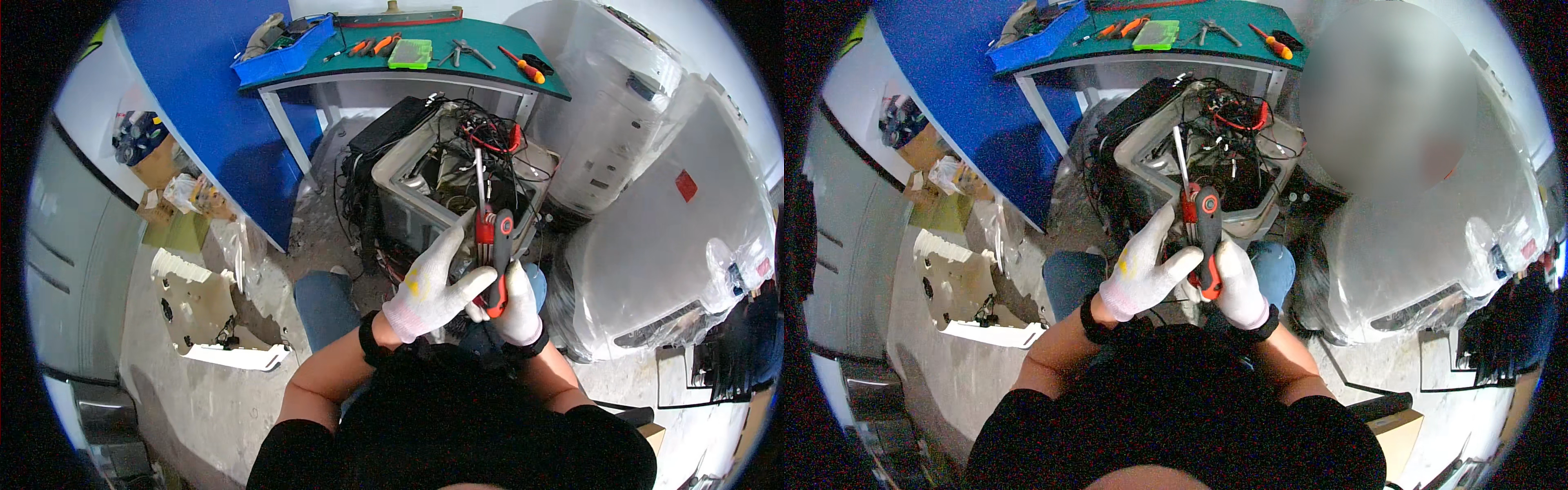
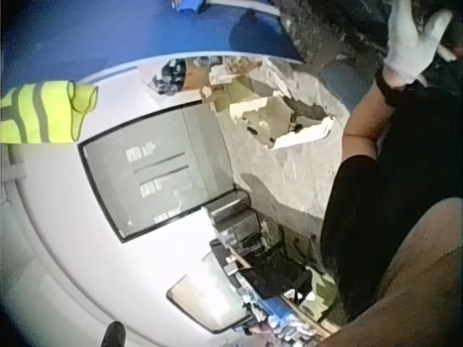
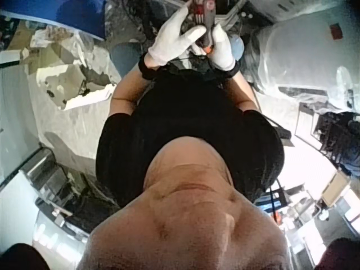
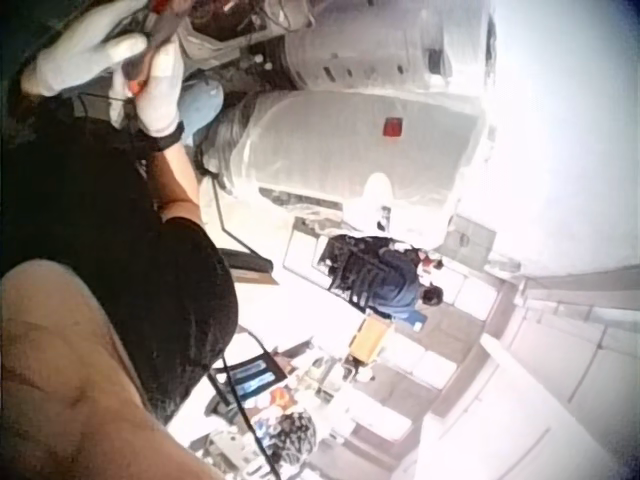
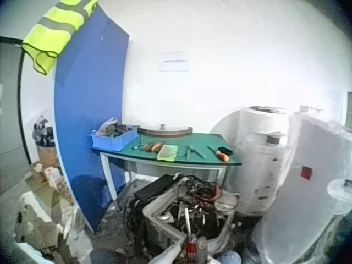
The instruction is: Repairing or inspecting internal wiring and electronic components of an appliance unit.
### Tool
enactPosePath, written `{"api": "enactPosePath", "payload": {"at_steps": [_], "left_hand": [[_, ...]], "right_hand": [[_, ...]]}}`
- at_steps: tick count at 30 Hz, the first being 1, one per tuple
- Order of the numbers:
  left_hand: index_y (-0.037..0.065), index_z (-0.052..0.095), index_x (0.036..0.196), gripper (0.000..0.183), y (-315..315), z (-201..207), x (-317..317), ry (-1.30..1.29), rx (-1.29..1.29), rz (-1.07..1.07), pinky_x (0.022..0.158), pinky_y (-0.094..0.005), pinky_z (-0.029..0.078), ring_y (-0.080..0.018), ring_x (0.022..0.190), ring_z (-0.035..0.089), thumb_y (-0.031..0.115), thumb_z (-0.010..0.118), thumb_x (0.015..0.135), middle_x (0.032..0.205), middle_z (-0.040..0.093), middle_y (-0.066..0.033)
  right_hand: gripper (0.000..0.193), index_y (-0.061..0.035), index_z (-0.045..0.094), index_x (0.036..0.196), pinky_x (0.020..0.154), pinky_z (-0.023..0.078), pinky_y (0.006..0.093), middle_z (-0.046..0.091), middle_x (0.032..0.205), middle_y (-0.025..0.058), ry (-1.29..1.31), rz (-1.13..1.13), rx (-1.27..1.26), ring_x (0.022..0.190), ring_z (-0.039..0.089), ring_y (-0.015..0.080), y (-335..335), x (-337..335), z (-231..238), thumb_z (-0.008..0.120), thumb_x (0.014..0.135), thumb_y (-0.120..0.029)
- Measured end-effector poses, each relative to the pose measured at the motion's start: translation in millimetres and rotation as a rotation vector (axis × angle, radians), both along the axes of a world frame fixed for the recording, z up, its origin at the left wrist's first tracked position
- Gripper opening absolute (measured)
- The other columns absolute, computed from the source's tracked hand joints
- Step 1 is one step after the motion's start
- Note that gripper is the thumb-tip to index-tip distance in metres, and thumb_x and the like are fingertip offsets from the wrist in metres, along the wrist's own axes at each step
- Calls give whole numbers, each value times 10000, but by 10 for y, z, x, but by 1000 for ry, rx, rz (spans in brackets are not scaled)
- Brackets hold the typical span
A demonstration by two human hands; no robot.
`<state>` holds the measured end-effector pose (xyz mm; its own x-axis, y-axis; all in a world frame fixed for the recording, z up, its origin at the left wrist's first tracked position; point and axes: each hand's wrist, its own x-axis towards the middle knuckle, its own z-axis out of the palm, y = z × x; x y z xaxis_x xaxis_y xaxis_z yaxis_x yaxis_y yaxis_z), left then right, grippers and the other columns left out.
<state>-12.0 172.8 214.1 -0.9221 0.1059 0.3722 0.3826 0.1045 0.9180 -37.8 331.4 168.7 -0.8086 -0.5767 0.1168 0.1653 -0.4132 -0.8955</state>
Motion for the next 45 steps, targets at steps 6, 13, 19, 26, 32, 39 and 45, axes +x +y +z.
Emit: {"api": "enactPosePath", "payload": {"at_steps": [6, 13, 19, 26, 32, 39, 45], "left_hand": [[-21, 248, 1397, 576, 27, -161, -42, -20, 210, -108, 1030, -331, 346, -204, 1223, 440, 139, 521, 916, 1340, 435, -165], [81, 276, 1389, 452, 12, -269, -5, -327, 824, -465, 911, -381, 480, -225, 1068, 574, 259, 394, 991, 1261, 494, -109], [88, 320, 1344, 476, -27, -186, 51, -441, 679, -468, 709, -335, 548, -197, 855, 634, 385, 390, 980, 1068, 576, -102], [103, 310, 1377, 490, -30, -219, 33, -346, 603, -216, 699, -292, 524, -133, 854, 599, 407, 326, 993, 1112, 551, -89], [42, 347, 1350, 467, -37, -286, 17, -259, 387, -52, 864, -250, 416, -94, 973, 478, 355, 348, 1004, 1134, 500, -43], [49, 368, 1344, 412, -18, -364, -36, -143, 289, 0, 861, -244, 415, -90, 973, 482, 289, 351, 1009, 1139, 509, -46], [69, 400, 1302, 397, -122, -442, 19, -303, 353, -21, 660, -211, 473, -80, 817, 555, 329, 349, 1007, 1009, 573, -12]], "right_hand": [[671, 33, 409, 1296, 865, 485, 344, 559, 1182, 209, 793, -631, 636, 1028, 606, 304, -218, -6, 148, 732, 749, -183], [171, 5, 666, 922, 734, 466, 308, 641, 820, 109, 763, -669, 472, 772, 601, 234, 79, -92, 411, 602, 795, -89], [306, -11, 581, 1139, 853, 450, 305, 614, 1013, 138, 614, -638, 415, 941, 594, 219, -18, -303, 642, 571, 837, -55], [276, -142, 671, 905, 895, 389, 399, 538, 1118, 86, 1277, -589, 785, 1033, 477, 302, 19, -102, 774, 753, 642, -144], [329, -122, 623, 883, 860, 396, 422, 532, 1063, 94, 1262, -512, 971, 1018, 474, 308, -59, -38, 640, 775, 607, -218], [316, -128, 592, 895, 830, 393, 419, 527, 1042, 73, 1410, -539, 970, 991, 482, 299, -129, -18, 522, 723, 634, -249], [312, -124, 602, 965, 880, 371, 401, 550, 1069, 40, 1488, -484, 878, 982, 505, 248, -32, -66, 423, 671, 677, -221]]}}
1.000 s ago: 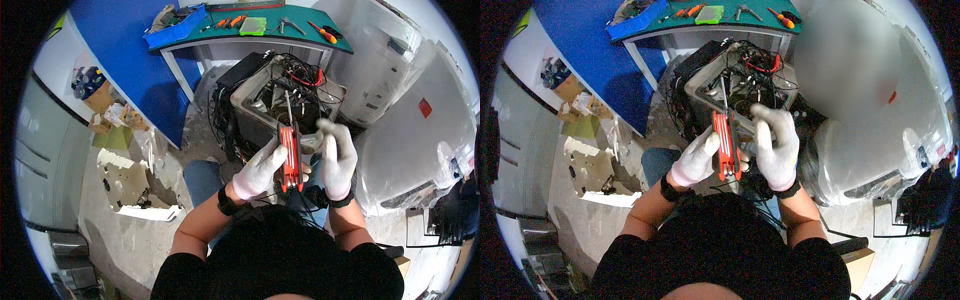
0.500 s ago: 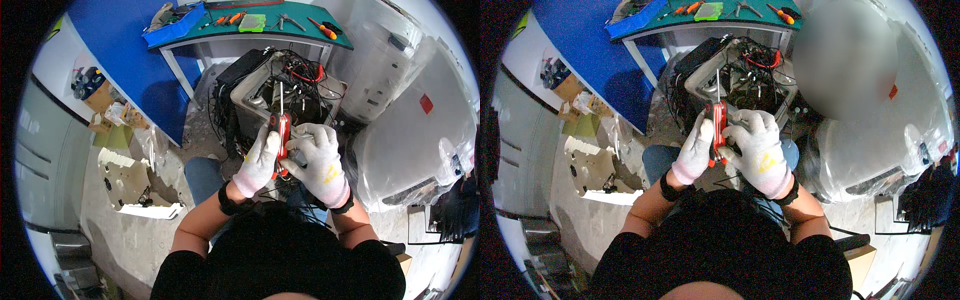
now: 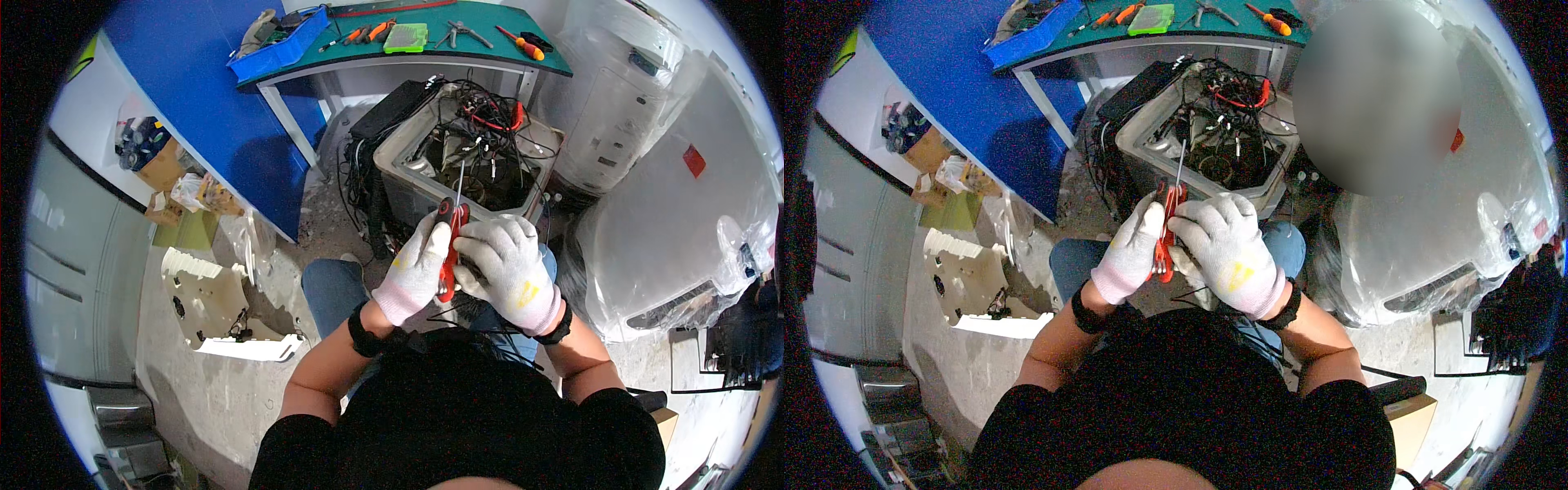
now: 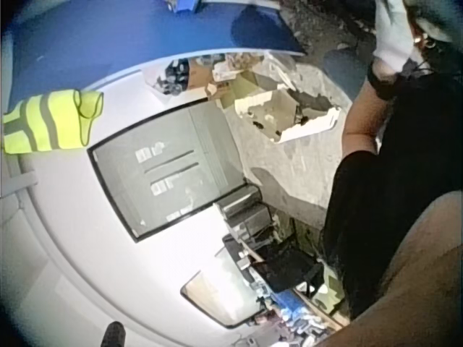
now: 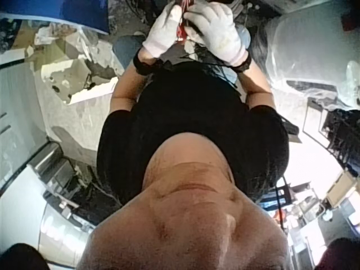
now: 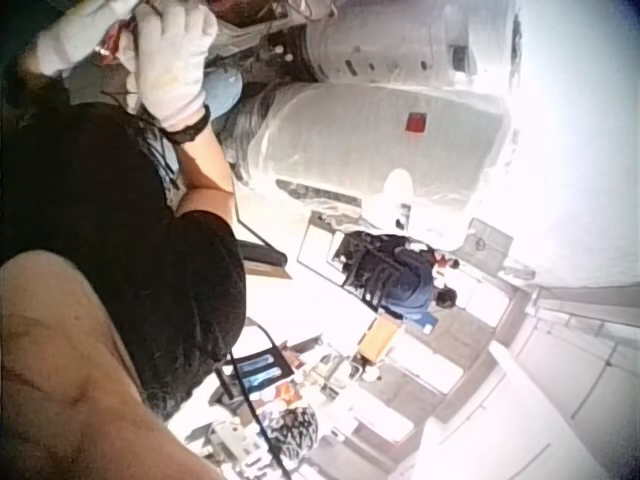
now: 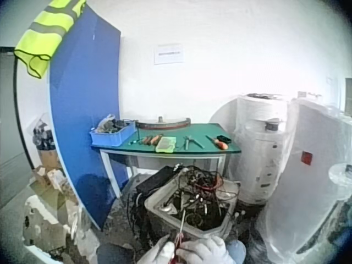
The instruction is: Repairing or inspecting internal wiring and electronic components of an appliance unit.
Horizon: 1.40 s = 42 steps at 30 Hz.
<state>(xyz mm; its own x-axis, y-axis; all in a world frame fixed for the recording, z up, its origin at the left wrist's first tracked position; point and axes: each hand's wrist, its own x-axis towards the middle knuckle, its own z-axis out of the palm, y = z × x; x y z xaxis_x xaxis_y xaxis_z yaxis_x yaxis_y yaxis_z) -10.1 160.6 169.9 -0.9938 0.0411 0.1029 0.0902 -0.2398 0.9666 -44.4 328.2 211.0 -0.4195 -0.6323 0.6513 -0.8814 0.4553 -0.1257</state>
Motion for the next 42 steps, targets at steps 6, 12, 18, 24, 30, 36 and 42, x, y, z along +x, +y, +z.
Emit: {"api": "enactPosePath", "payload": {"at_steps": [6, 12, 18, 24, 30, 36, 42], "left_hand": [[76, 424, 1235, 526, -59, 89, 137, -255, 41, -165, 545, -262, 487, -118, 628, 591, 515, 354, 955, 828, 609, -40], [89, 344, 1327, 416, -161, -66, 172, -296, 146, -416, 568, -273, 517, -145, 655, 613, 333, 388, 992, 906, 622, -73], [114, 328, 1348, 417, -208, -54, 169, -361, 247, -498, 594, -301, 548, -170, 694, 646, 298, 418, 985, 950, 623, -108], [129, 271, 1403, 456, -103, -10, 208, -364, 369, -461, 612, -315, 550, -146, 668, 633, 241, 419, 987, 989, 607, -103], [80, 371, 1350, 423, -52, 174, 216, -213, -219, -275, 686, -261, 503, -130, 761, 605, 244, 453, 969, 986, 595, -89], [56, 452, 1274, 380, 50, 44, 208, 214, -423, -49, 671, -237, 459, -72, 740, 548, 289, 426, 976, 946, 590, -42], [65, 408, 1264, 448, -18, -73, 92, -173, 115, -64, 537, -250, 494, -123, 625, 589, 398, 431, 966, 882, 602, -66]], "right_hand": [[190, -90, 623, 967, 834, 415, 378, 596, 1003, 66, -66, 9, -270, 919, 542, 272, 71, -168, -34, 644, 779, -79], [147, -22, 629, 1009, 808, 469, 263, 615, 1028, 96, -700, -62, -705, 920, 591, 172, -14, -320, -195, 552, 901, -84], [201, 11, 630, 1054, 775, 466, 217, 671, 938, 64, -1122, -41, -845, 861, 593, 81, 18, -288, -255, 575, 906, -113], [201, 12, 643, 1001, 728, 459, 208, 662, 877, 27, -931, -200, -983, 789, 578, 63, -43, -250, -291, 658, 850, -119], [162, 17, 644, 966, 693, 454, 204, 657, 842, 27, -1018, -212, -996, 754, 567, 60, -17, -242, -238, 656, 849, -94], [183, 26, 602, 990, 734, 489, 235, 674, 942, 113, -989, -154, -1041, 769, 629, 122, 5, -194, -220, 613, 892, -128], [221, -9, 602, 967, 959, 404, 367, 446, 1351, 231, -454, -111, -737, 1157, 519, 290, -104, -46, -232, 690, 768, -46]]}}
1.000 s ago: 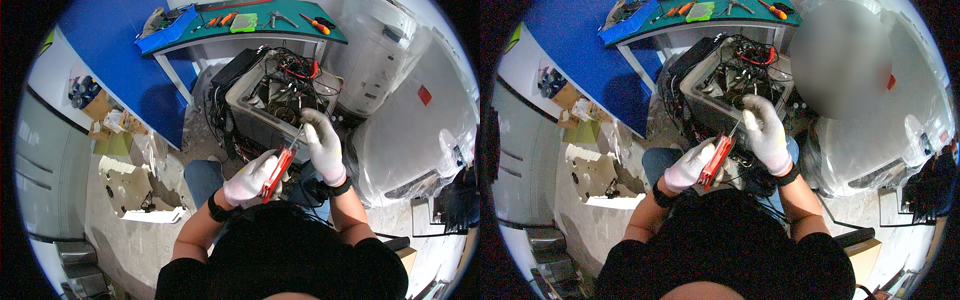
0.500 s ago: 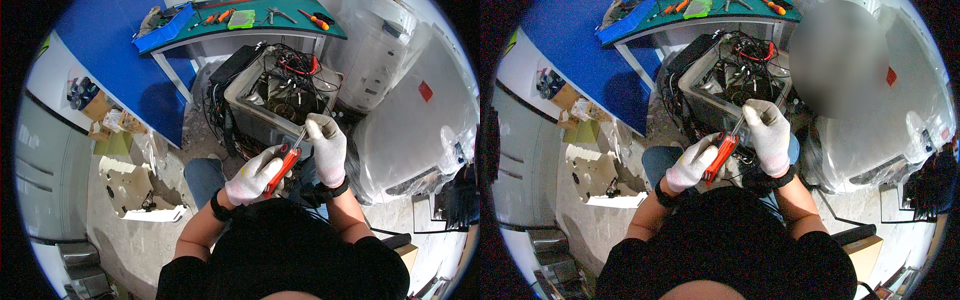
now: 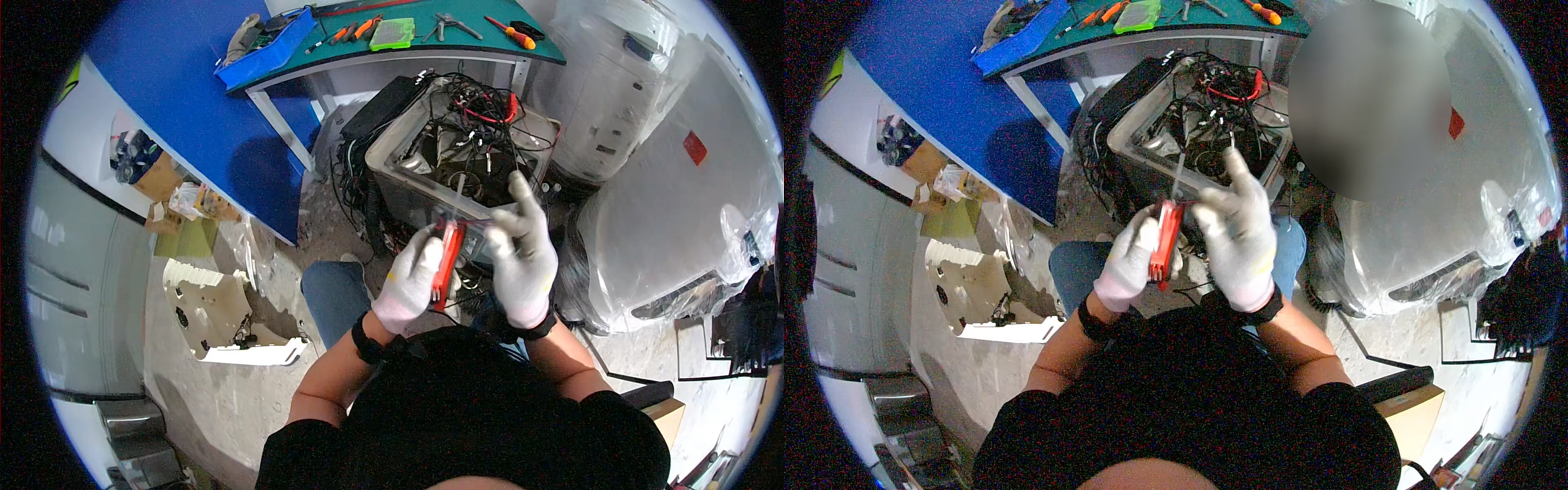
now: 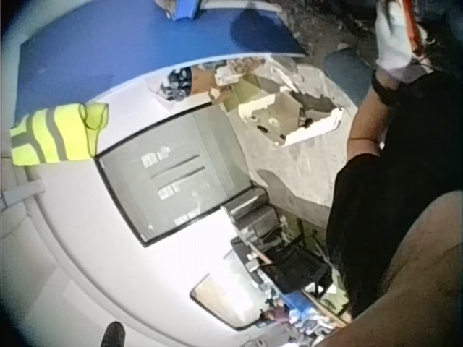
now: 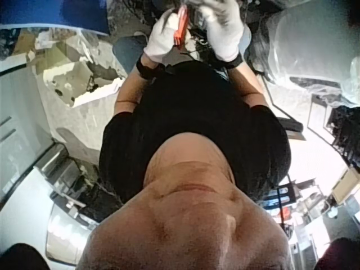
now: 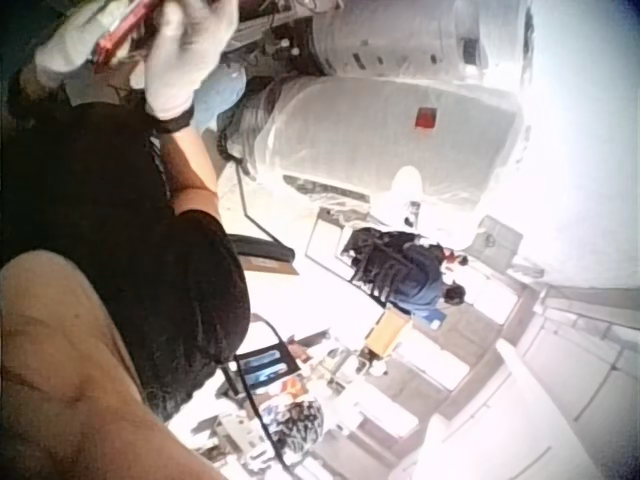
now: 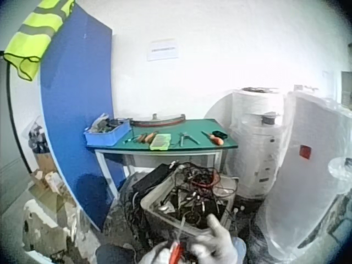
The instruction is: Repairing or inspecting internal wiring and electronic components of an appliance unit.
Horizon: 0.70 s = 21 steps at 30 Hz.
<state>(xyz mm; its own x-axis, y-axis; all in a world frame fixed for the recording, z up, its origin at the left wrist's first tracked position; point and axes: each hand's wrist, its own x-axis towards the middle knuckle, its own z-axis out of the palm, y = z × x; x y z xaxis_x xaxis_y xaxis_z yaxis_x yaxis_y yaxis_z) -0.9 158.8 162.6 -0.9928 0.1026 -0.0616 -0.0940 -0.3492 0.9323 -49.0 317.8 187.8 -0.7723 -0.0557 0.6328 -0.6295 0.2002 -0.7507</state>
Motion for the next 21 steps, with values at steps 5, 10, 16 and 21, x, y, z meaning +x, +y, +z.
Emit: {"api": "enactPosePath", "payload": {"at_steps": [5, 10, 16, 21], "left_hand": [[50, 407, 1249, 496, -53, 1, -98, 59, 18, 96, 706, -236, 484, -104, 841, 558, 460, 377, 971, 961, 573, -52], [46, 376, 1286, 464, -60, -52, -188, 94, -81, 239, 744, -248, 480, -106, 856, 556, 403, 354, 990, 986, 567, -59], [35, 314, 1355, 517, 48, -14, -297, 111, 7, 154, 825, -270, 461, -130, 958, 546, 399, 354, 991, 1081, 562, -91], [41, 353, 1326, 455, 44, -277, -619, 135, 48, 108, 905, -303, 425, -172, 1057, 509, 359, 340, 1001, 1155, 514, -99]], "right_hand": [[319, -101, 691, 948, 953, 393, 450, 472, 1312, 234, 418, 16, 457, 1156, 478, 411, -137, 65, -280, 721, 664, -244], [394, -105, 641, 1085, 965, 375, 455, 488, 1287, 238, 320, -3, 522, 1180, 445, 420, -192, 67, -376, 672, 734, -282], [580, 56, 511, 1188, 1015, 324, 460, 482, 1270, 267, 369, -73, 313, 1190, 441, 386, -38, -16, -293, 454, 893, -440], [669, 47, 456, 1273, 1023, 320, 456, 476, 1293, 210, 201, 197, 560, 1199, 433, 390, -31, -303, -293, 566, 834, -445]]}}
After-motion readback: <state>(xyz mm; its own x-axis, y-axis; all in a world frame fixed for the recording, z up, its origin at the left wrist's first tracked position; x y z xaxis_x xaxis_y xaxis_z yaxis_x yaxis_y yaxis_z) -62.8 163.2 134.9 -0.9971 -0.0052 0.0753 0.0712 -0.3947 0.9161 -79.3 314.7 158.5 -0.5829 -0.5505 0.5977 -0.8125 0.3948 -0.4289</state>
